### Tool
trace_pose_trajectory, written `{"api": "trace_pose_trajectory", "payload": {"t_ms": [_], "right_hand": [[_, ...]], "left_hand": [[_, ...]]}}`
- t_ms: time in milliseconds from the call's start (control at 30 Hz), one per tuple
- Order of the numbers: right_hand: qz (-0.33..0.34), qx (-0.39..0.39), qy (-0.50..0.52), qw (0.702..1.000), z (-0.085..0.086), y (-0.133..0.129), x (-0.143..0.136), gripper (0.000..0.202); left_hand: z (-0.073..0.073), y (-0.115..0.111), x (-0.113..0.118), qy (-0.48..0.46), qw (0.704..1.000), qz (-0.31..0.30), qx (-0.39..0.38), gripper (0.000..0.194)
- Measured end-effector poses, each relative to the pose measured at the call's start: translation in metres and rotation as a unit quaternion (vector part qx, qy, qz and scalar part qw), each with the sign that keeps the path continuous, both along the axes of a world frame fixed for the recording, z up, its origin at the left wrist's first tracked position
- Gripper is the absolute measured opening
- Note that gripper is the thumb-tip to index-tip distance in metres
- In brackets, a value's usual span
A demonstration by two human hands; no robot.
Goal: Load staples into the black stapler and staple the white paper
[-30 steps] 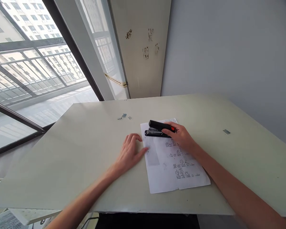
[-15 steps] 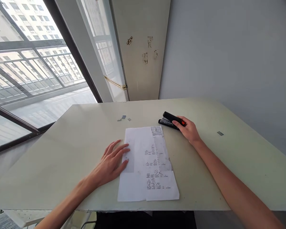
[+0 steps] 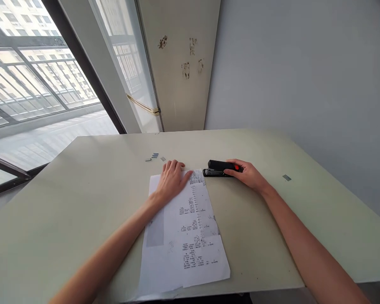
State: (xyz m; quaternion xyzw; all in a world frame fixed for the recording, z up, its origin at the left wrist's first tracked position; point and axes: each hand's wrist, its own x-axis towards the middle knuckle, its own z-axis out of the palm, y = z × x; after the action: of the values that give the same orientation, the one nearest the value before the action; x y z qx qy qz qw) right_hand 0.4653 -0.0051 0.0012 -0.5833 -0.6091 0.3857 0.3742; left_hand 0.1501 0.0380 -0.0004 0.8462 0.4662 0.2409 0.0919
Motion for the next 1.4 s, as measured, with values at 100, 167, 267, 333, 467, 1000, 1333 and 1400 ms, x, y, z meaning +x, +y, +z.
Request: {"api": "trace_pose_trajectory", "payload": {"t_ms": [100, 167, 267, 333, 467, 1000, 1333, 1400], "right_hand": [[0.035, -0.013, -0.012, 0.999, 0.005, 0.001, 0.004, 0.051], [0.050, -0.019, -0.010, 0.999, 0.006, 0.001, 0.004, 0.050], [0.058, -0.022, -0.008, 0.998, 0.006, 0.001, 0.004, 0.050], [0.059, -0.026, -0.006, 0.998, 0.006, 0.000, 0.003, 0.050], [0.082, -0.043, 0.008, 0.996, 0.010, -0.004, -0.002, 0.046], [0.107, -0.078, 0.011, 0.991, 0.019, -0.012, -0.003, 0.043], [0.107, -0.059, 0.025, 0.992, 0.021, -0.013, -0.003, 0.047], [0.086, -0.038, 0.046, 0.995, 0.021, -0.012, -0.008, 0.048]], "left_hand": [[0.000, 0.011, -0.001, -0.013, 1.000, 0.000, -0.007, 0.032], [0.001, 0.013, -0.005, -0.024, 1.000, 0.003, -0.014, 0.032], [0.001, 0.015, -0.010, -0.042, 0.999, 0.009, -0.029, 0.034], [0.000, 0.015, -0.011, -0.052, 0.998, 0.007, -0.042, 0.035], [0.000, 0.017, -0.009, -0.060, 0.996, -0.014, -0.060, 0.027], [-0.003, 0.015, -0.006, -0.049, 0.997, 0.007, -0.052, 0.022], [0.022, -0.020, -0.021, -0.040, 0.978, -0.203, -0.024, 0.025], [0.021, -0.031, -0.026, -0.010, 0.966, -0.255, -0.032, 0.036]]}}
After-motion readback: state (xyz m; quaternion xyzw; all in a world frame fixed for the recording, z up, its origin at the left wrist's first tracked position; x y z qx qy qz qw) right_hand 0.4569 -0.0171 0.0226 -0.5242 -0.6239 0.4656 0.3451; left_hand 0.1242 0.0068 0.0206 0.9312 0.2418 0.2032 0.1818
